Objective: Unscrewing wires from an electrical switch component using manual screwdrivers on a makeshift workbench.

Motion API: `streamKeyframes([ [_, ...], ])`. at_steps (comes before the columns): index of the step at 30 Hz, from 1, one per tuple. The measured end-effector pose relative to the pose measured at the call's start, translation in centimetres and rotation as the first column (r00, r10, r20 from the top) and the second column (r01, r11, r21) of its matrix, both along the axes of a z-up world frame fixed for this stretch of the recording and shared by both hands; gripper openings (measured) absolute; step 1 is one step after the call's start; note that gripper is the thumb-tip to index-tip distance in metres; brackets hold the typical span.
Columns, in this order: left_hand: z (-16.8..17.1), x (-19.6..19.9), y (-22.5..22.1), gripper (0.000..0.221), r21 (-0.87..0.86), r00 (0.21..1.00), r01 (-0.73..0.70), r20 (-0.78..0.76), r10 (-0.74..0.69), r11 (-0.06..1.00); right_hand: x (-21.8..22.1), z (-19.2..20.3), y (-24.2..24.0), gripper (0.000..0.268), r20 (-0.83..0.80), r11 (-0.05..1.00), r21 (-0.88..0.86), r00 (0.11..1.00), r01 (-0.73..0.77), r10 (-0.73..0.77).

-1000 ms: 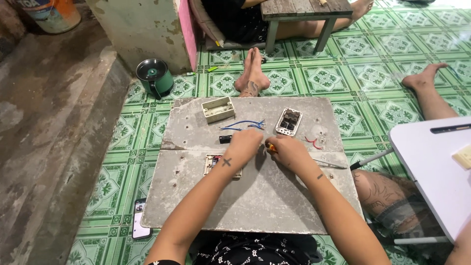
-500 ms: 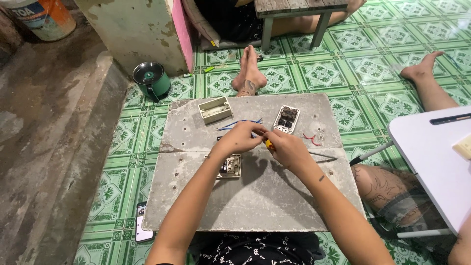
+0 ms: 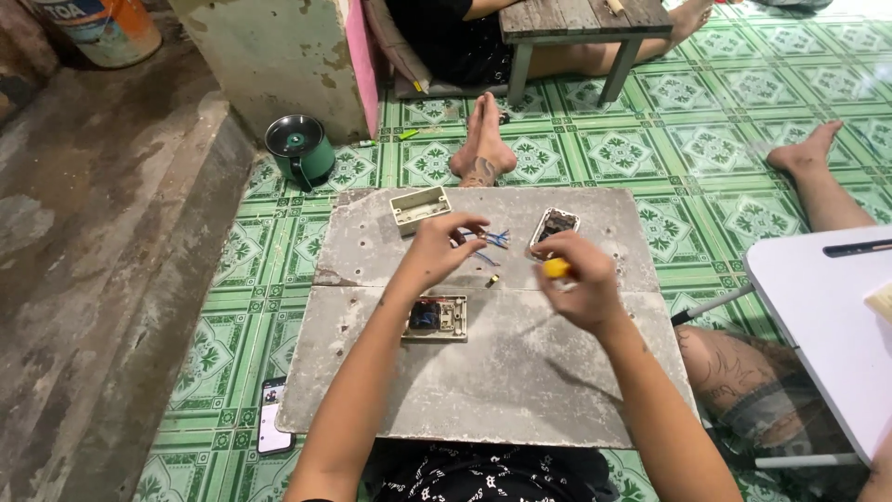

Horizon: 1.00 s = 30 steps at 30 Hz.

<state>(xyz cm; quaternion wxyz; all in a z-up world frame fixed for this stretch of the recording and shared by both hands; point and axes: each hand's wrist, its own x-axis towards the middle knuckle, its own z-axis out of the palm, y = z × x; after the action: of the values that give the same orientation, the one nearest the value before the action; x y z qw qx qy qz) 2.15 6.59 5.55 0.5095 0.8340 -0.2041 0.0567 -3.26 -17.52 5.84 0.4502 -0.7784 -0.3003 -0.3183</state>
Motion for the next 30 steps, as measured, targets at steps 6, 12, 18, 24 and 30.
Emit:
streamKeyframes([
  [6, 0.3, -0.8, 1.4, 0.023, -0.095, 0.998, -0.070, -0.010, 0.069, 0.993, 1.5, -0.5, -4.0, 0.015, -0.050, 0.893, 0.427, 0.983, -0.139, 0.177],
  [12, -0.4, -0.2, 2.0, 0.026, -0.187, 0.993, -0.081, -0.105, 0.062, 0.979, 1.4, 1.0, -5.6, 0.021, -0.264, 0.924, 0.380, 0.961, 0.027, 0.081],
  [18, -1.9, 1.0, 2.6, 0.023, -0.348, 0.984, -0.118, -0.169, 0.062, 0.930, 0.5, 2.0, -8.1, 0.022, -0.313, 0.954, 0.289, 0.950, 0.083, 0.012],
  [24, 0.4, -0.3, 2.7, 0.024, -0.175, 0.971, -0.166, -0.203, 0.129, 0.970, -1.7, -9.3, -20.6, 0.025, 0.446, 0.947, 0.012, 0.846, 0.322, -0.293],
  [30, -3.3, 1.7, 3.3, 0.023, -0.198, 0.962, -0.198, -0.229, 0.152, 0.960, -2.6, -23.2, -34.0, 0.017, 0.231, 0.985, 0.116, 0.961, 0.129, -0.153],
])
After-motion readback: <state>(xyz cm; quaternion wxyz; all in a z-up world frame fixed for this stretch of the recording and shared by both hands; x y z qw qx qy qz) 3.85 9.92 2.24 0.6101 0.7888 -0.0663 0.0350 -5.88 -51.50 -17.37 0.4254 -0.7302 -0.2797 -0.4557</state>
